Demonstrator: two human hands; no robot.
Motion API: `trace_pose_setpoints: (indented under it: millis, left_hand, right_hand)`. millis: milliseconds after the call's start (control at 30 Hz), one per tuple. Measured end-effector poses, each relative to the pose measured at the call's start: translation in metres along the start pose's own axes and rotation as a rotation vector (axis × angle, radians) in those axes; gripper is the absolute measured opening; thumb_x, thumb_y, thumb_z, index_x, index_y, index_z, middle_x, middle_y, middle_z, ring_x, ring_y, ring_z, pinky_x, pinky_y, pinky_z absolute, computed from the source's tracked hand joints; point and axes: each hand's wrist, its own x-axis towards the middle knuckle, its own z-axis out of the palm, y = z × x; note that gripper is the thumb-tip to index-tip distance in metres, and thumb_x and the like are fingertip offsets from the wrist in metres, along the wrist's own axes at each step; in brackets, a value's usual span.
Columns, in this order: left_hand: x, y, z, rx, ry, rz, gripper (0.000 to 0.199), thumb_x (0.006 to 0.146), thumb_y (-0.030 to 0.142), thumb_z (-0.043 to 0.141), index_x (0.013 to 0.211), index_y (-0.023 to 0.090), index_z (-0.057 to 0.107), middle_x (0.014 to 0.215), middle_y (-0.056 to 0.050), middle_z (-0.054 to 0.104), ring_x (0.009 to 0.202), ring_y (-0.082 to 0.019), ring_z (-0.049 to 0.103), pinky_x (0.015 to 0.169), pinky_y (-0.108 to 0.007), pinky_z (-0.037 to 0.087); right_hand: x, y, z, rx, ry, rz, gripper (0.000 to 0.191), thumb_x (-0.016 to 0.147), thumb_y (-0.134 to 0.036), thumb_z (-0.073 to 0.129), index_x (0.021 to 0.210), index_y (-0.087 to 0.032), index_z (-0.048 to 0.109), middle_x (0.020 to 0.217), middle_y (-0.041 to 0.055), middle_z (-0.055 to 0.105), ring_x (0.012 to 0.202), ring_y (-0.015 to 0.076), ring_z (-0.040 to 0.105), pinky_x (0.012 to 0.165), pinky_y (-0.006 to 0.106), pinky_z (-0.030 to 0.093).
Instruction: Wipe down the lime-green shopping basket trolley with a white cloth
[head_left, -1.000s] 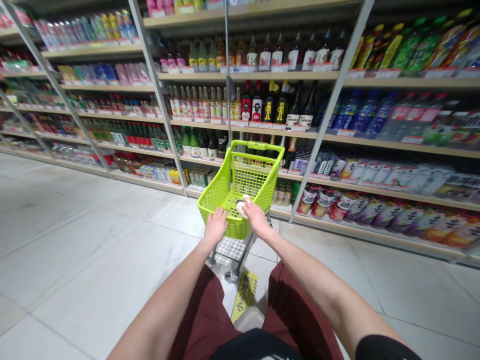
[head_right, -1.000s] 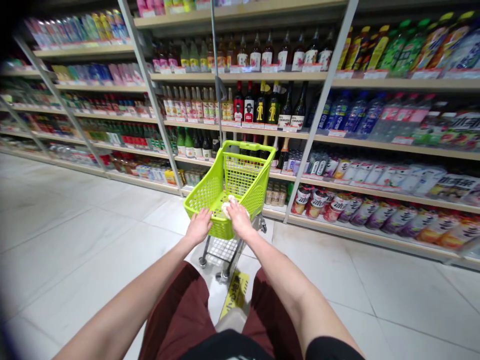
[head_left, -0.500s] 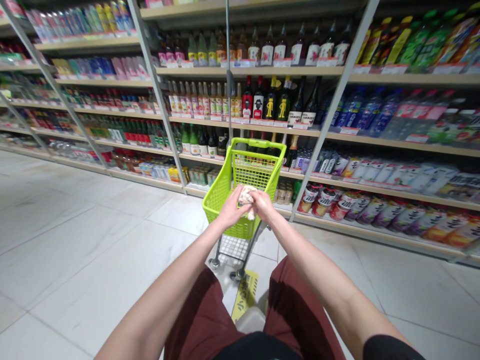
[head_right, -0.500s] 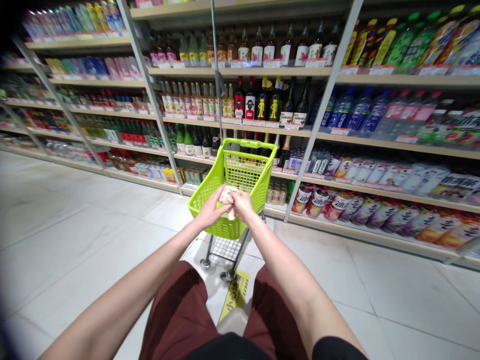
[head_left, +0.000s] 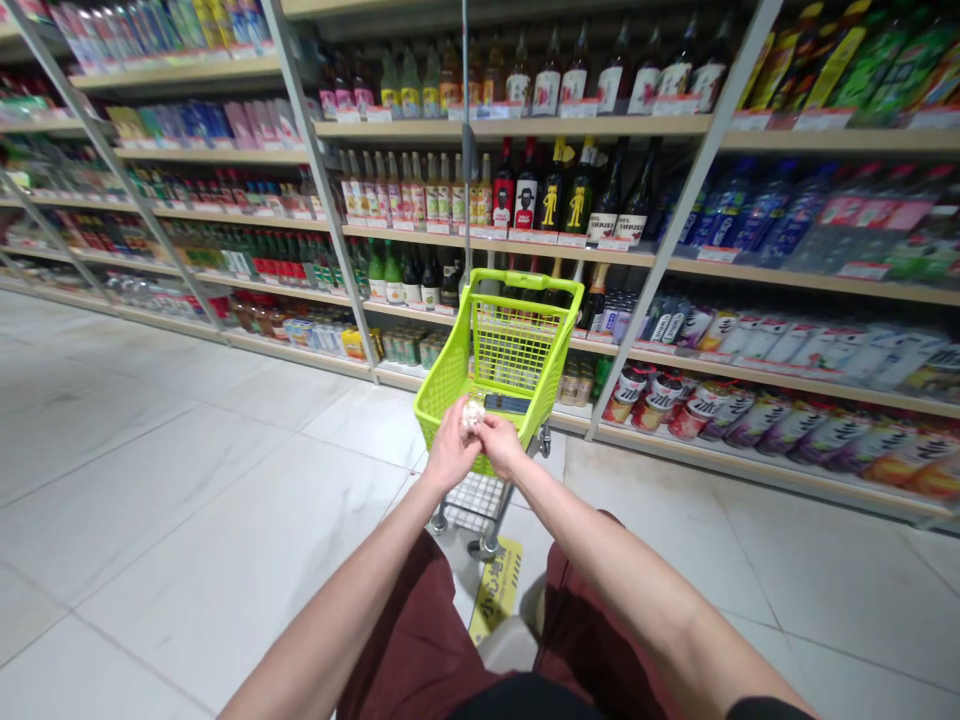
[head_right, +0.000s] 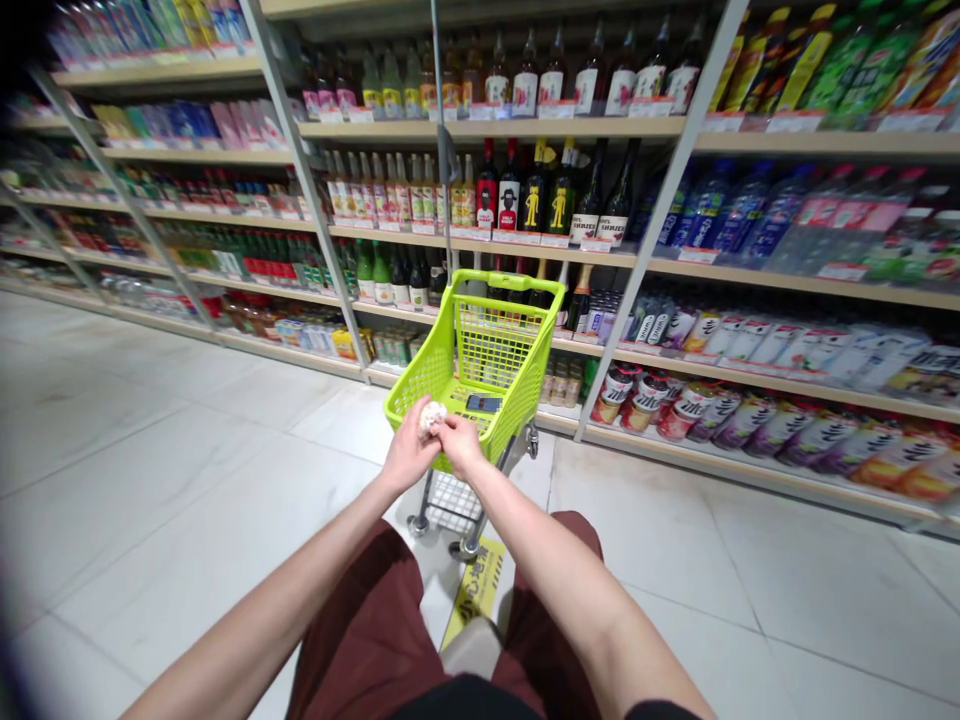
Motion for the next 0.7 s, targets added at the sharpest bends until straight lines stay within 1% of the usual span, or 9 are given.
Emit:
trace_pose_setpoints:
  millis: [100, 167, 233, 300, 367, 433, 533, 600, 700]
  left_hand:
    - [0.009, -0.010, -0.007, 0.063, -0.056, 0.042, 0.051, 0.069, 0.012, 0.046, 0.119, 0.017, 0.042, 0.114, -0.009, 0.055, 0.106, -0.019, 0.052, 0.091, -0.033, 0.042]
    - [0.021, -0.019, -0.014, 0.108, 0.015, -0.053, 0.050, 0.070, 0.013, 0.046, 0.120, 0.016, 0.040, 0.107, -0.009, 0.059, 0.101, -0.020, 0.056, 0.086, -0.033, 0.045]
    - [0.031, -0.025, -0.016, 0.151, 0.136, -0.154, 0.048, 0.072, 0.014, 0.045, 0.120, 0.014, 0.039, 0.103, -0.010, 0.060, 0.099, -0.022, 0.057, 0.084, -0.035, 0.046]
    - [0.034, -0.025, -0.007, 0.178, 0.171, -0.116, 0.043, 0.072, 0.014, 0.045, 0.115, 0.014, 0.044, 0.112, -0.013, 0.056, 0.108, -0.023, 0.051, 0.088, -0.036, 0.043]
    - [0.027, -0.017, 0.011, 0.184, 0.083, 0.051, 0.037, 0.071, 0.010, 0.045, 0.107, 0.015, 0.051, 0.124, -0.013, 0.047, 0.117, -0.022, 0.042, 0.095, -0.036, 0.038]
    - [0.015, -0.004, 0.034, 0.182, -0.081, 0.213, 0.038, 0.069, 0.008, 0.045, 0.105, 0.016, 0.054, 0.122, -0.012, 0.049, 0.115, -0.022, 0.044, 0.096, -0.038, 0.037]
    - [0.002, 0.006, 0.052, 0.200, -0.232, 0.341, 0.046, 0.069, 0.006, 0.045, 0.112, 0.020, 0.052, 0.116, -0.011, 0.053, 0.111, -0.022, 0.045, 0.095, -0.042, 0.036]
    - [0.001, -0.003, 0.046, 0.210, -0.287, 0.397, 0.046, 0.071, 0.007, 0.044, 0.115, 0.022, 0.051, 0.120, -0.010, 0.050, 0.113, -0.022, 0.043, 0.095, -0.042, 0.036]
    - [0.006, -0.036, 0.018, 0.259, -0.279, 0.373, 0.042, 0.073, 0.010, 0.044, 0.111, 0.023, 0.054, 0.124, -0.009, 0.047, 0.115, -0.022, 0.041, 0.094, -0.041, 0.037]
  right_hand:
    - [-0.002, -0.005, -0.011, -0.087, -0.035, -0.073, 0.013, 0.067, -0.024, 0.051, 0.063, -0.016, 0.060, 0.060, 0.0002, 0.058, 0.064, 0.0153, 0.054, 0.066, 0.029, 0.044]
    - [-0.007, -0.005, -0.024, -0.265, -0.024, -0.298, 0.016, 0.070, -0.020, 0.049, 0.076, -0.017, 0.063, 0.083, 0.0043, 0.063, 0.083, 0.0176, 0.055, 0.081, 0.033, 0.041]
    - [-0.012, 0.000, -0.039, -0.519, -0.016, -0.562, 0.027, 0.073, -0.016, 0.044, 0.093, -0.019, 0.062, 0.104, 0.0068, 0.059, 0.101, 0.0188, 0.050, 0.095, 0.038, 0.032]
    - [-0.016, 0.014, -0.052, -0.704, 0.035, -0.675, 0.035, 0.074, -0.012, 0.040, 0.104, -0.019, 0.058, 0.116, 0.0081, 0.053, 0.112, 0.0200, 0.043, 0.100, 0.043, 0.024]
    - [-0.018, 0.033, -0.062, -0.747, 0.169, -0.636, 0.040, 0.075, -0.012, 0.036, 0.111, -0.018, 0.053, 0.125, 0.0093, 0.046, 0.119, 0.0209, 0.036, 0.102, 0.045, 0.023]
    - [-0.017, 0.054, -0.070, -0.690, 0.298, -0.532, 0.044, 0.077, -0.015, 0.032, 0.118, -0.016, 0.048, 0.129, 0.0107, 0.042, 0.122, 0.0204, 0.034, 0.101, 0.044, 0.027]
    - [-0.014, 0.076, -0.080, -0.592, 0.294, -0.414, 0.045, 0.080, -0.018, 0.028, 0.122, -0.015, 0.044, 0.125, 0.0108, 0.046, 0.119, 0.0190, 0.039, 0.101, 0.041, 0.031]
    - [-0.010, 0.081, -0.086, -0.563, 0.254, -0.392, 0.044, 0.082, -0.022, 0.028, 0.122, -0.014, 0.045, 0.125, 0.0110, 0.047, 0.119, 0.0189, 0.039, 0.101, 0.041, 0.030]
    - [-0.001, 0.076, -0.093, -0.547, 0.258, -0.379, 0.044, 0.085, -0.029, 0.029, 0.123, -0.012, 0.044, 0.127, 0.0121, 0.045, 0.121, 0.0192, 0.037, 0.103, 0.040, 0.028]
